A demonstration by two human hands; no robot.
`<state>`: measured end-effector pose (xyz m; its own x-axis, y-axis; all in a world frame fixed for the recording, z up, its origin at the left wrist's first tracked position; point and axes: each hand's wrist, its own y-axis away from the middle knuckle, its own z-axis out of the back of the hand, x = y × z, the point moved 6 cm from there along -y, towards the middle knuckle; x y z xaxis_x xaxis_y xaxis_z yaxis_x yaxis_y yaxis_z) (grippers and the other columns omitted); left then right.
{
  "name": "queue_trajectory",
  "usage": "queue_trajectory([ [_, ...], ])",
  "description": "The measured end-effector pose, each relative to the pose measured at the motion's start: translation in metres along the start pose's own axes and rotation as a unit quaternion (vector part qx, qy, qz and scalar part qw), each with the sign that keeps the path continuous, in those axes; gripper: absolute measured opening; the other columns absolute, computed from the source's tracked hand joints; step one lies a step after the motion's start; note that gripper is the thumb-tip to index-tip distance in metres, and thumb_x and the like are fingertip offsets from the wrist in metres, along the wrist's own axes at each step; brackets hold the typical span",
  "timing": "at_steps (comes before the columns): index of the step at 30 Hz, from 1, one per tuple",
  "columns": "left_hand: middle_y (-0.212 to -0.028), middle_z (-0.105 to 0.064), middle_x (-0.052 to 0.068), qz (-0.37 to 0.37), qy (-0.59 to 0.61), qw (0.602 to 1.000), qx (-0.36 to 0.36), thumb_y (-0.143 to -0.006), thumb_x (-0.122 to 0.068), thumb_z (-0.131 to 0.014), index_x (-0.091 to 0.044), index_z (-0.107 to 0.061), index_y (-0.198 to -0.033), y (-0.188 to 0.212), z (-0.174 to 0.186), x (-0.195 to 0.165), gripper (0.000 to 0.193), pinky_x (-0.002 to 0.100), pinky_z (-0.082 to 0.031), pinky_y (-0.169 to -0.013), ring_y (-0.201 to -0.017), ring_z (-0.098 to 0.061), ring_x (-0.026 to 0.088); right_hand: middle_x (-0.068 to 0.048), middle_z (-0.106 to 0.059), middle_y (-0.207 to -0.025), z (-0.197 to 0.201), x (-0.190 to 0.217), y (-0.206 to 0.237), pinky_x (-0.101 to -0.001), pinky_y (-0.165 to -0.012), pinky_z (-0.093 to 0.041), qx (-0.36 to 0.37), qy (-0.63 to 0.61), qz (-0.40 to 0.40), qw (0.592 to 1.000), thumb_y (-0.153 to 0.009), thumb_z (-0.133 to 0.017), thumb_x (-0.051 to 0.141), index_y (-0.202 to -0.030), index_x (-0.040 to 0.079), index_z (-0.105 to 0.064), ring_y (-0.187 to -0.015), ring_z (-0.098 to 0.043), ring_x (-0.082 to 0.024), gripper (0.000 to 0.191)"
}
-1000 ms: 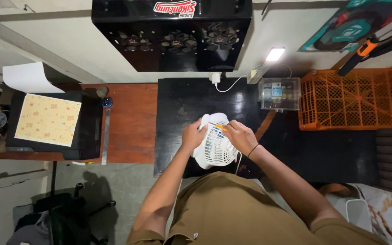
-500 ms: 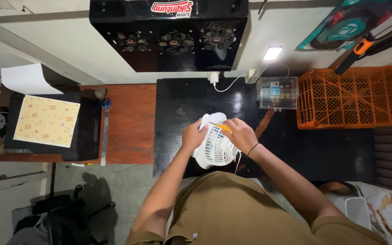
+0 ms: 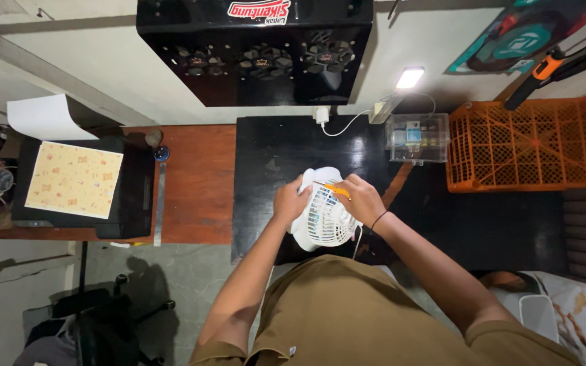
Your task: The person removes the blade assembly from a white desk fan by hand, then uses a screwdriver to unscrew and open the front grille of a blue desk fan on the table, working on the fans one after another.
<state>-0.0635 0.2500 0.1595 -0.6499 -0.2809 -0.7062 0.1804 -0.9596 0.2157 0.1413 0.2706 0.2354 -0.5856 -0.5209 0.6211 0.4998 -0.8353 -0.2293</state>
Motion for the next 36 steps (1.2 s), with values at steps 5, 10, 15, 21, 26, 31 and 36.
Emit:
queue_trajectory([
  [5,-0.097,-0.074,0.025,-0.012,-0.008,1.000,-0.003,-0.089,-0.039,-0.070,-0.012,-0.066,-0.134,0.000,-0.001,0.000,0.053,0.049,-0.057,-0.080,-0.090,-0.072,0.042,-0.012,-0.072,-0.094,-0.013,-0.029,0.000,-0.0362,-0.077,-0.057,0.023,-0.092,-0.128,0.987,-0.077,-0.087,0.021,-0.102,0.006,-0.079,-0.085,-0.073,-0.030,0.031],
  [10,-0.093,-0.073,0.024,-0.002,-0.008,1.000,-0.001,-0.088,-0.039,-0.069,-0.012,-0.066,-0.133,0.002,0.001,-0.002,0.052,0.049,-0.057,-0.077,-0.088,-0.072,0.042,-0.013,-0.078,-0.095,-0.027,-0.055,0.004,-0.0329,-0.082,-0.059,0.076,-0.148,-0.278,0.946,-0.076,-0.088,0.028,-0.102,0.006,-0.078,-0.089,-0.078,-0.022,0.036],
  [15,-0.093,-0.074,0.022,-0.008,0.011,1.000,0.014,-0.089,-0.038,-0.068,-0.016,-0.070,-0.126,0.004,0.004,-0.007,0.043,0.050,-0.056,-0.076,-0.088,-0.071,0.042,-0.012,-0.076,-0.096,-0.018,-0.039,0.001,-0.0350,-0.081,-0.059,0.052,-0.139,-0.231,0.962,-0.074,-0.087,0.024,-0.110,0.004,-0.073,-0.089,-0.077,-0.025,0.044],
  [21,-0.093,-0.074,0.023,-0.001,0.007,1.000,0.010,-0.088,-0.039,-0.069,-0.015,-0.069,-0.128,0.002,0.002,-0.001,0.046,0.050,-0.057,-0.077,-0.089,-0.071,0.043,-0.010,-0.063,-0.102,0.000,0.010,0.003,-0.0398,-0.078,-0.055,0.017,0.050,0.031,0.998,-0.081,-0.079,0.015,-0.106,0.006,-0.065,-0.095,-0.067,-0.031,0.030],
  [26,-0.093,-0.073,0.024,-0.003,-0.009,1.000,0.002,-0.089,-0.040,-0.070,-0.015,-0.068,-0.132,0.000,-0.003,0.003,0.050,0.050,-0.057,-0.078,-0.088,-0.072,0.042,-0.008,-0.061,-0.093,-0.001,0.011,0.007,-0.0378,-0.076,-0.054,0.039,0.142,0.116,0.982,-0.088,-0.077,0.015,-0.107,0.007,-0.067,-0.091,-0.065,-0.027,0.023],
  [31,-0.093,-0.073,0.025,-0.009,-0.016,1.000,-0.001,-0.089,-0.040,-0.069,-0.016,-0.068,-0.132,0.001,-0.002,-0.001,0.049,0.051,-0.056,-0.078,-0.088,-0.071,0.044,-0.009,-0.064,-0.091,-0.001,-0.001,0.010,-0.0394,-0.077,-0.055,-0.018,0.021,0.021,0.999,-0.084,-0.080,0.015,-0.103,0.008,-0.071,-0.087,-0.067,-0.030,0.021],
  [36,-0.093,-0.074,0.023,-0.029,-0.017,0.999,0.004,-0.090,-0.039,-0.068,-0.016,-0.068,-0.129,0.003,0.001,-0.006,0.045,0.052,-0.056,-0.077,-0.088,-0.071,0.044,-0.012,-0.069,-0.090,-0.003,-0.020,0.002,-0.0395,-0.076,-0.057,0.020,-0.064,-0.127,0.990,-0.077,-0.085,0.018,-0.097,0.006,-0.075,-0.084,-0.071,-0.032,0.025],
])
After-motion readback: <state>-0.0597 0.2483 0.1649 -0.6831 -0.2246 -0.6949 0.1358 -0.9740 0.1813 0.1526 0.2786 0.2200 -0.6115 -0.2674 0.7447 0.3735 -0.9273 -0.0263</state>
